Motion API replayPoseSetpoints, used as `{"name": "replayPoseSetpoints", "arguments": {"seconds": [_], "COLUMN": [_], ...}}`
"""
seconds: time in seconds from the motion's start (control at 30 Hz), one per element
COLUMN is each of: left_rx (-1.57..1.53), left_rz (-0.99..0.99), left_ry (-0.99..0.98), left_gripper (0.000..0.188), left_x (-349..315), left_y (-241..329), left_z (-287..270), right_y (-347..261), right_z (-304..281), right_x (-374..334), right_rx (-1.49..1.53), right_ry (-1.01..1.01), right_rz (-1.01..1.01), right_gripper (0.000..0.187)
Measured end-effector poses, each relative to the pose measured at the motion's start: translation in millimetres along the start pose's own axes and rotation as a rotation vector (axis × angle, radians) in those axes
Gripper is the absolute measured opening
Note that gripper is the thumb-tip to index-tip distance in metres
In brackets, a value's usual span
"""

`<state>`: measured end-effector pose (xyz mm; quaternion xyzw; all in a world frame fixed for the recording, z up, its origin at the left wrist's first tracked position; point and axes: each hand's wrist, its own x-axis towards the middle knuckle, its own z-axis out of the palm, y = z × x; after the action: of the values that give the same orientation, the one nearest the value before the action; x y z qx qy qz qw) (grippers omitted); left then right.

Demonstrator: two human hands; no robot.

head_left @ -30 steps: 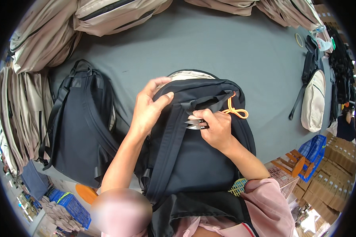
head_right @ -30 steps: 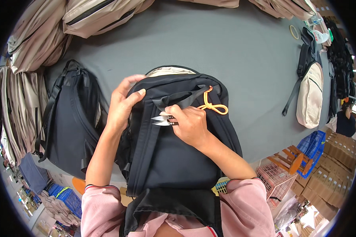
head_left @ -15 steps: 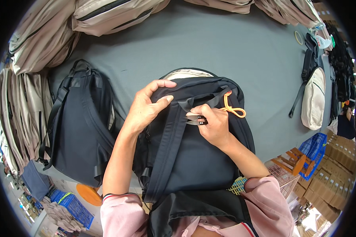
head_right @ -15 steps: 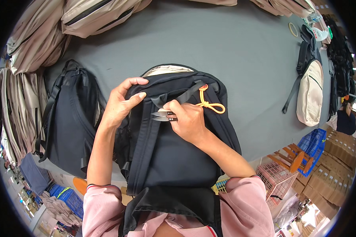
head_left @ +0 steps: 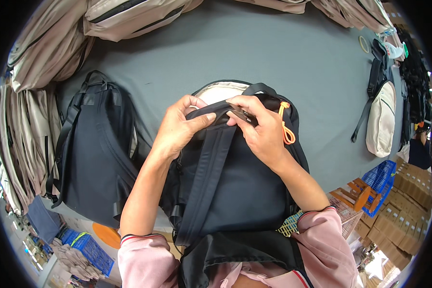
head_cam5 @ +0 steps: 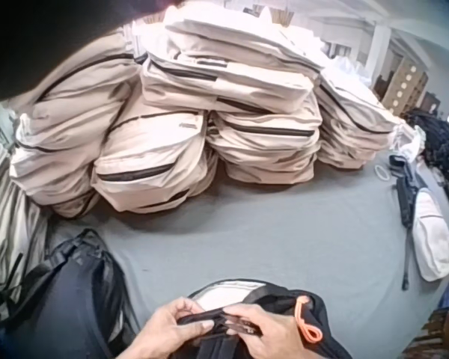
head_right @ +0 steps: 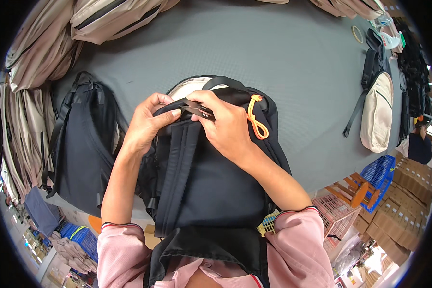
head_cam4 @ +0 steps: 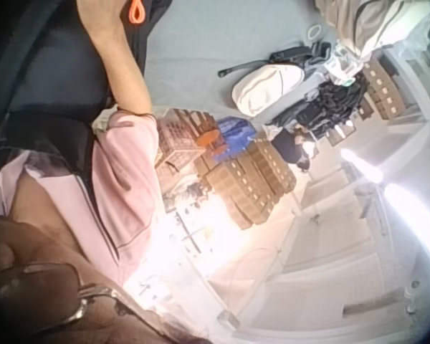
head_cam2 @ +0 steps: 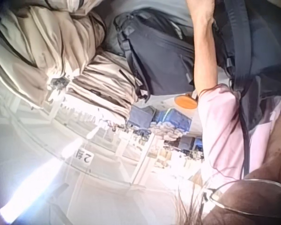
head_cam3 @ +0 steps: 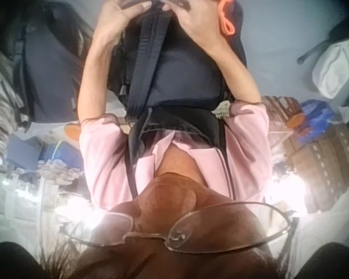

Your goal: The person uses a pair of scissors to trim excess fabric and threads from the straps and seams of a black backpack. They rotate the backpack to access different areas, including the shoulder straps and the top handle, ensuring a clean finish. The person then moves the finished backpack aside and picks up another one to repeat the process.

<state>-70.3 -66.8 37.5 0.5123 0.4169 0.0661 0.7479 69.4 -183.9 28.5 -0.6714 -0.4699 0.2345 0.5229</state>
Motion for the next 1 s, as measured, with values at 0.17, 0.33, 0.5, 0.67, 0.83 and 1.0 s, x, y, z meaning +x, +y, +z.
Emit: {"name": "replayPoseSetpoints", "arguments": {"seconds": [0.17, 0.33, 0.5, 0.67, 0.83, 1.0], "left_rx": [-0.113, -0.282, -0.272, -0.303, -0.228, -0.149], "left_rz": [-0.044, -0.096, -0.093, -0.048, 0.122, 0.129], "left_ry": [0.03, 0.023, 0.028, 0.016, 0.028, 0.031], "left_gripper": [0.018, 0.024, 0.023, 0.02, 0.014, 0.014], "left_x": [-16, -31, -40, -45, -50, -51], "left_y": [-1, 2, -1, -2, -8, -9], "left_z": [8, 19, 25, 33, 42, 43], "right_y": [-16, -34, -58, -65, -88, -90], "right_z": [-10, -11, -26, -36, -62, -73], "right_x": [-11, -19, -2, -4, 14, 35], "right_rx": [-0.018, -0.124, -0.333, -0.353, -0.368, -0.875], "right_ry": [-0.009, -0.148, -0.363, -0.428, -0.209, -0.714], "right_rz": [-0.166, -0.041, -0.066, -0.103, -0.272, -0.242], "right_gripper": [0.039, 0.034, 0.019, 0.01, 0.01, 0.023]}}
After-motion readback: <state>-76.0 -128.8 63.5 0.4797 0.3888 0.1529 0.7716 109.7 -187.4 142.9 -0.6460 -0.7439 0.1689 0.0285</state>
